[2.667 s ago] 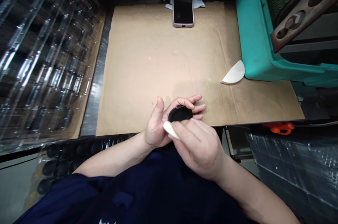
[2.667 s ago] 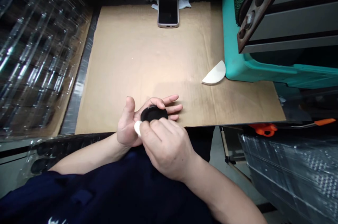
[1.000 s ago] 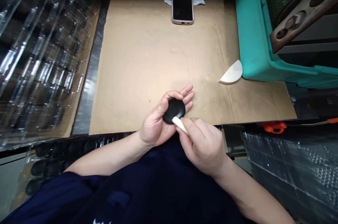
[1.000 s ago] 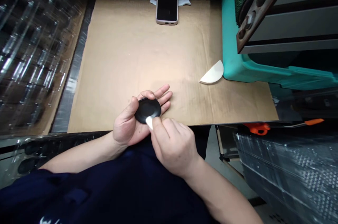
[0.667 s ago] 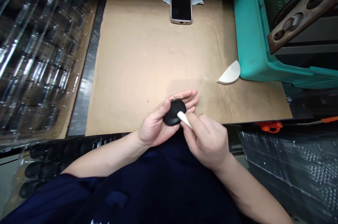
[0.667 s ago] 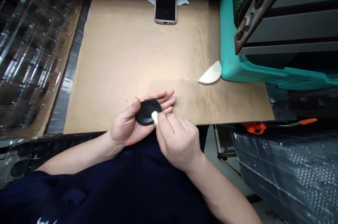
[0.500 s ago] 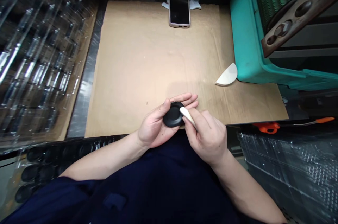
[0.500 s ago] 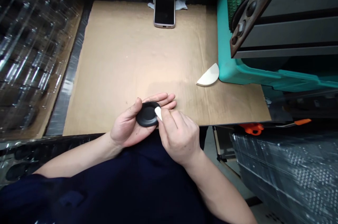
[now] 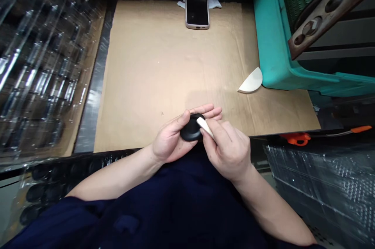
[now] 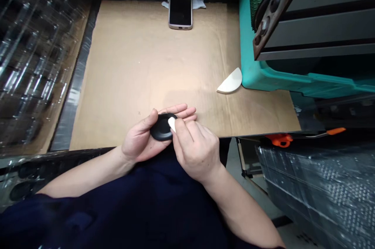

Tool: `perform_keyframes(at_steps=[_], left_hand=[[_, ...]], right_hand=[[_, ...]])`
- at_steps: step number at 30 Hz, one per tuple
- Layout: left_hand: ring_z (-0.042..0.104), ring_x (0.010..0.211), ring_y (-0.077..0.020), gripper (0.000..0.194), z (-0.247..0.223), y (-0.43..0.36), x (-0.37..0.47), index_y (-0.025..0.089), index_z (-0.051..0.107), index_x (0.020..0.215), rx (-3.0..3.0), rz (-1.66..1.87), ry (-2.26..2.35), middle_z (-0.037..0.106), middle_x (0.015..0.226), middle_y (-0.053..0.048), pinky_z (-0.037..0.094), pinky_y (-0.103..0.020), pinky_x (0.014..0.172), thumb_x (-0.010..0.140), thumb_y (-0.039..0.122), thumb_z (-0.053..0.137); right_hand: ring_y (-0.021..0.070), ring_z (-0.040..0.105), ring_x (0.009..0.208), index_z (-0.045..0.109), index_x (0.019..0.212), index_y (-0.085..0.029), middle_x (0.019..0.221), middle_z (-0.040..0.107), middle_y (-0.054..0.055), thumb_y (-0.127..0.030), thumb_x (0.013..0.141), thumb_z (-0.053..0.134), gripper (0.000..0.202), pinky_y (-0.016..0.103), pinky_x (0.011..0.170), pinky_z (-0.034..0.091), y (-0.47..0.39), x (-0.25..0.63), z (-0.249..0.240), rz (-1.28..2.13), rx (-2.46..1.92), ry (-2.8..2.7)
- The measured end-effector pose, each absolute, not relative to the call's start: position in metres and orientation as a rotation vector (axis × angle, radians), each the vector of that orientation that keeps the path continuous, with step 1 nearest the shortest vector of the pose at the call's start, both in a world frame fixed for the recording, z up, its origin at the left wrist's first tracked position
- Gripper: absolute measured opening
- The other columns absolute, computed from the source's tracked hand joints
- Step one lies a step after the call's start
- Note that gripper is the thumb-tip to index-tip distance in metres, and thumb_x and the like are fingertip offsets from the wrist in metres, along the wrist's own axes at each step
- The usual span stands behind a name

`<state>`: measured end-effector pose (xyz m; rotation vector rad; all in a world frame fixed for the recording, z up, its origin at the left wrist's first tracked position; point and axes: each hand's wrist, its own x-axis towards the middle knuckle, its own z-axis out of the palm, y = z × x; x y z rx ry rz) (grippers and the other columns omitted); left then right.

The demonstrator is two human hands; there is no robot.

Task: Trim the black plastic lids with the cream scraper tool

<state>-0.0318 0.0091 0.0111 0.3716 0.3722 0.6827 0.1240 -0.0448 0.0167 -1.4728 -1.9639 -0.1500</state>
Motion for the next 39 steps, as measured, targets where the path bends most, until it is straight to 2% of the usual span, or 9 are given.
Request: perform_keyframes(at_steps=[8, 12, 14, 17, 20, 25, 33, 39], left_hand=[[0.040, 0.148, -0.0333, 0.049, 0.008, 0.009, -0.033, 0.010, 0.062, 0.137, 0.398, 0.673, 0.379, 0.054, 0.150, -0.017, 0.030, -0.048, 0.125, 0.105, 0.041, 0.039], [0.044, 0.146, -0.0336, 0.044, 0.007, 0.009, -0.032, 0.012, 0.063, 0.135, 0.413, 0.665, 0.392, 0.060, 0.145, -0.015, 0.030, -0.051, 0.124, 0.104, 0.036, 0.043], [0.044, 0.146, -0.0343, 0.046, 0.007, 0.008, -0.032, 0.012, 0.063, 0.136, 0.430, 0.692, 0.381, 0.060, 0.145, -0.016, 0.029, -0.051, 0.124, 0.103, 0.039, 0.045], [0.041, 0.147, -0.0371, 0.055, 0.008, 0.008, -0.032, 0.012, 0.060, 0.140, 0.464, 0.695, 0.322, 0.053, 0.152, -0.017, 0.029, -0.053, 0.124, 0.102, 0.049, 0.045], [0.038, 0.149, -0.0367, 0.054, 0.009, 0.008, -0.031, 0.013, 0.059, 0.140, 0.463, 0.675, 0.298, 0.048, 0.156, -0.016, 0.027, -0.053, 0.124, 0.103, 0.048, 0.041], [0.037, 0.150, -0.0337, 0.050, 0.008, 0.008, -0.030, 0.011, 0.058, 0.141, 0.434, 0.695, 0.303, 0.049, 0.155, -0.017, 0.023, -0.052, 0.127, 0.105, 0.038, 0.035], [0.038, 0.150, -0.0305, 0.049, 0.008, 0.007, -0.032, 0.010, 0.059, 0.141, 0.463, 0.662, 0.336, 0.052, 0.153, -0.015, 0.021, -0.049, 0.127, 0.106, 0.032, 0.031], [0.041, 0.148, -0.0313, 0.049, 0.008, 0.008, -0.030, 0.008, 0.058, 0.141, 0.467, 0.665, 0.323, 0.054, 0.150, -0.018, 0.022, -0.049, 0.127, 0.105, 0.031, 0.033]], right_hand=[[0.0184, 0.069, 0.076, 0.063, 0.117, -0.009, 0.088, 0.072, 0.009, -0.014, 0.094, 0.065, 0.024, 0.030, 0.068, 0.055, -0.041, 0.124, 0.015, -0.162, -1.450, -1.939], [0.0164, 0.067, 0.073, 0.064, 0.118, -0.013, 0.090, 0.072, 0.007, -0.016, 0.094, 0.065, 0.025, 0.029, 0.065, 0.054, -0.039, 0.132, 0.017, -0.140, -1.487, -1.878], [0.0162, 0.068, 0.075, 0.065, 0.119, -0.016, 0.094, 0.072, 0.006, -0.015, 0.093, 0.066, 0.026, 0.028, 0.067, 0.056, -0.040, 0.139, 0.020, -0.096, -1.517, -1.810], [0.0183, 0.068, 0.081, 0.066, 0.115, -0.019, 0.097, 0.073, 0.006, -0.012, 0.088, 0.071, 0.028, 0.031, 0.073, 0.056, -0.045, 0.147, 0.026, -0.100, -1.512, -1.746], [0.0193, 0.063, 0.079, 0.067, 0.112, -0.018, 0.093, 0.073, 0.007, -0.010, 0.085, 0.073, 0.029, 0.034, 0.072, 0.053, -0.053, 0.146, 0.031, -0.130, -1.493, -1.860], [0.0167, 0.054, 0.070, 0.067, 0.112, -0.011, 0.084, 0.069, 0.007, -0.010, 0.089, 0.069, 0.023, 0.032, 0.065, 0.046, -0.058, 0.137, 0.032, -0.158, -1.484, -2.048], [0.0183, 0.058, 0.074, 0.067, 0.111, -0.007, 0.087, 0.071, 0.010, -0.008, 0.089, 0.069, 0.022, 0.033, 0.069, 0.048, -0.049, 0.131, 0.030, -0.179, -1.460, -2.004], [0.0171, 0.053, 0.067, 0.068, 0.107, -0.008, 0.080, 0.069, 0.007, -0.011, 0.091, 0.068, 0.016, 0.033, 0.064, 0.044, -0.051, 0.130, 0.036, -0.200, -1.497, -2.059]])
